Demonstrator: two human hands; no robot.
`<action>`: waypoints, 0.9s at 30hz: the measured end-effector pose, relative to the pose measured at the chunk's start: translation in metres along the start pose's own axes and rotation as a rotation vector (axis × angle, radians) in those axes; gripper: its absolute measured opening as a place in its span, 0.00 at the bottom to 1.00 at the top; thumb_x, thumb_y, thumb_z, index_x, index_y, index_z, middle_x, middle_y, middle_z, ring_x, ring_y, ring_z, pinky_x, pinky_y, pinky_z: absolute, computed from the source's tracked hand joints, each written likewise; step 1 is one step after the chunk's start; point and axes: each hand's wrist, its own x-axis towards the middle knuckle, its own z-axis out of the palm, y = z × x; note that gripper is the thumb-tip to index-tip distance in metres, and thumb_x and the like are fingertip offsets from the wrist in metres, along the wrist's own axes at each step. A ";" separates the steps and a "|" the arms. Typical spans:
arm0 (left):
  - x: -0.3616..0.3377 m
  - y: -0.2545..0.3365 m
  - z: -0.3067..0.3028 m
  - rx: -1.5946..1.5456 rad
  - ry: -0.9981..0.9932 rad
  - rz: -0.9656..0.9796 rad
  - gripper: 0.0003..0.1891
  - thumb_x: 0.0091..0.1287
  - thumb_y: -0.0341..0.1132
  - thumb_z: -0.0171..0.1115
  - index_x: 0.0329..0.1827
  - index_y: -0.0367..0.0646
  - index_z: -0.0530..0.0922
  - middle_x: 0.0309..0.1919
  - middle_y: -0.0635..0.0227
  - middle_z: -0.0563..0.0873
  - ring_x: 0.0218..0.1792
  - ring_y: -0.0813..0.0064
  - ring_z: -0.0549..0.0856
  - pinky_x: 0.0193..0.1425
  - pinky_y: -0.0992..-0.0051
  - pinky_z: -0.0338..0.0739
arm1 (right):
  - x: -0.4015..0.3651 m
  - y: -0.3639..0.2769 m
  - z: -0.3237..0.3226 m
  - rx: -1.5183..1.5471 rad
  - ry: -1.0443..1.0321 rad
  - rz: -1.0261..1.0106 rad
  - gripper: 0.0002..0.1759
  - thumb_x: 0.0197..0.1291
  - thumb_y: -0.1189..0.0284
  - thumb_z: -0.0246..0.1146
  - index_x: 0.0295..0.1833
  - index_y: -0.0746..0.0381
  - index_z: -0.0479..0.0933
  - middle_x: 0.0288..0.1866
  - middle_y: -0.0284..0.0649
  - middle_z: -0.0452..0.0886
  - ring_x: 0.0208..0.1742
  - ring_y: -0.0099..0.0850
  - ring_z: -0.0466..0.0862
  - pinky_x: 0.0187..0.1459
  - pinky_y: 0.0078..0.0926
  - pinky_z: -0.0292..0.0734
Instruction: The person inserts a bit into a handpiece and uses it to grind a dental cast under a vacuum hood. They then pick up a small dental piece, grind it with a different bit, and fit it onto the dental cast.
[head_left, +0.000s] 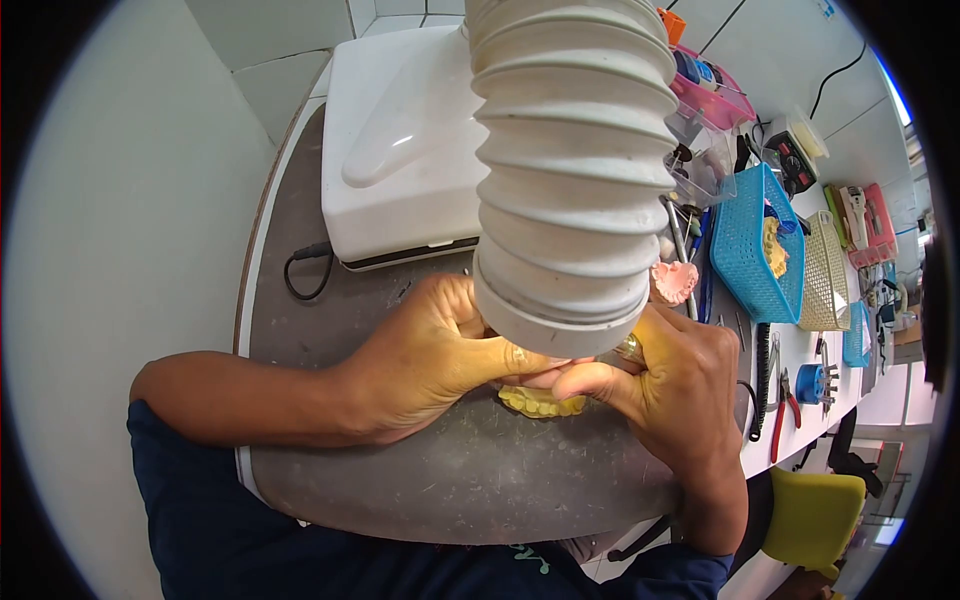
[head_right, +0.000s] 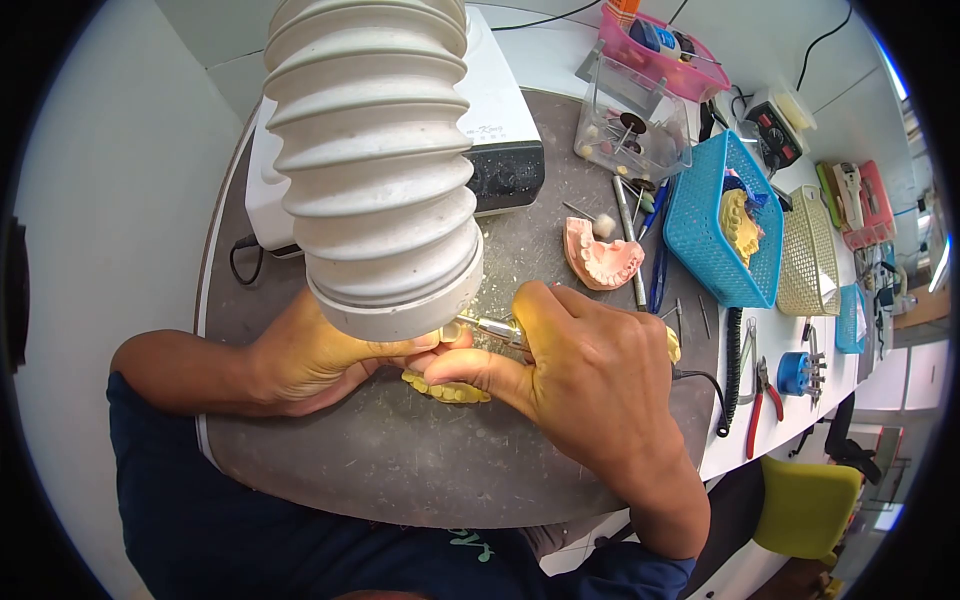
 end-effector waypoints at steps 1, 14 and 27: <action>0.000 0.000 0.000 0.000 0.001 0.000 0.11 0.64 0.25 0.64 0.49 0.33 0.80 0.43 0.63 0.86 0.43 0.79 0.85 0.50 0.79 0.80 | 0.000 0.000 0.001 0.002 0.006 -0.006 0.35 0.40 0.39 0.69 0.18 0.60 0.65 0.12 0.34 0.67 0.11 0.31 0.69 0.15 0.31 0.62; 0.000 -0.001 0.001 0.031 0.018 -0.011 0.09 0.65 0.28 0.64 0.46 0.35 0.81 0.38 0.67 0.86 0.40 0.83 0.84 0.46 0.81 0.78 | -0.001 0.001 0.000 -0.008 0.009 -0.010 0.36 0.40 0.38 0.68 0.17 0.60 0.64 0.12 0.33 0.65 0.10 0.31 0.68 0.14 0.31 0.61; -0.001 0.001 0.003 -0.037 0.009 -0.010 0.09 0.66 0.28 0.64 0.47 0.35 0.80 0.39 0.67 0.86 0.39 0.83 0.84 0.47 0.81 0.79 | -0.002 0.001 0.000 0.004 0.012 -0.029 0.36 0.40 0.38 0.68 0.17 0.60 0.64 0.12 0.33 0.65 0.11 0.30 0.68 0.14 0.30 0.61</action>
